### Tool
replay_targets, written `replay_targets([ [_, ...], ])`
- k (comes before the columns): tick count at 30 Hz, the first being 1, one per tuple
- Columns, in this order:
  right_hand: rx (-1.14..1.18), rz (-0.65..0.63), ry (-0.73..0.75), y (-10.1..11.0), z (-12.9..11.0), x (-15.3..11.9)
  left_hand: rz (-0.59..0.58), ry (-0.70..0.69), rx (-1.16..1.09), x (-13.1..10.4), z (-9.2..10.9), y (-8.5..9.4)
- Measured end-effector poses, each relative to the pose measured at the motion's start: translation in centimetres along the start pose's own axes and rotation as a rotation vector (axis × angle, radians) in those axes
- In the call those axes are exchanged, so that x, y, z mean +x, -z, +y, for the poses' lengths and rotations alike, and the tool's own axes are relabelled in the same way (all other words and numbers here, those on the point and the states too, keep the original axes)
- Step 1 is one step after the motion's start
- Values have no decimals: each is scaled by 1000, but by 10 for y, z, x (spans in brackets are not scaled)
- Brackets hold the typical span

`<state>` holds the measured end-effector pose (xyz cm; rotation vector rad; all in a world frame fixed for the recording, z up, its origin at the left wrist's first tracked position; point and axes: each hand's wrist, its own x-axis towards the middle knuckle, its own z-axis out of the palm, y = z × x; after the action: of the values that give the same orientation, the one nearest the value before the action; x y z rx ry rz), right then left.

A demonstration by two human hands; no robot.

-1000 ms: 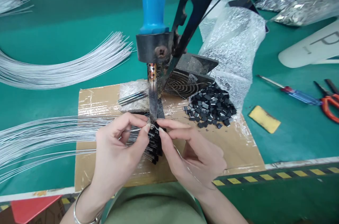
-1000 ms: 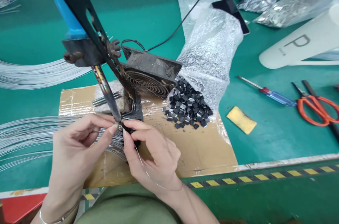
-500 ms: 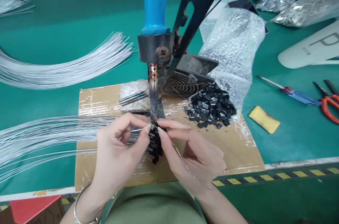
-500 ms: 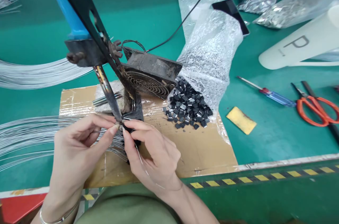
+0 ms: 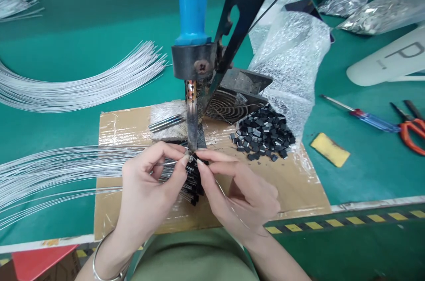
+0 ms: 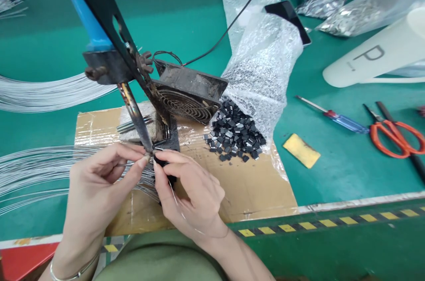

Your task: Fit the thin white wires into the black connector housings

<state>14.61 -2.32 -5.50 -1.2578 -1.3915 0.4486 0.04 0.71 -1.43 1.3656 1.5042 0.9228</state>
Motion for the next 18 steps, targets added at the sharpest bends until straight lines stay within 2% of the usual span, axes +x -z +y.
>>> replay_targets([
  [6,106,-40,-112,1,1,-6,-18,-16,36,0,-5,1],
  [9,156,-26,-201,4,4,-8,-23,-50,156,0,-9,4],
  [14,151,283,-413,27,25,0,-5,-211,316,-2,-19,10],
  [18,378,427,-539,60,50,5,42,-326,388,-9,-21,21],
])
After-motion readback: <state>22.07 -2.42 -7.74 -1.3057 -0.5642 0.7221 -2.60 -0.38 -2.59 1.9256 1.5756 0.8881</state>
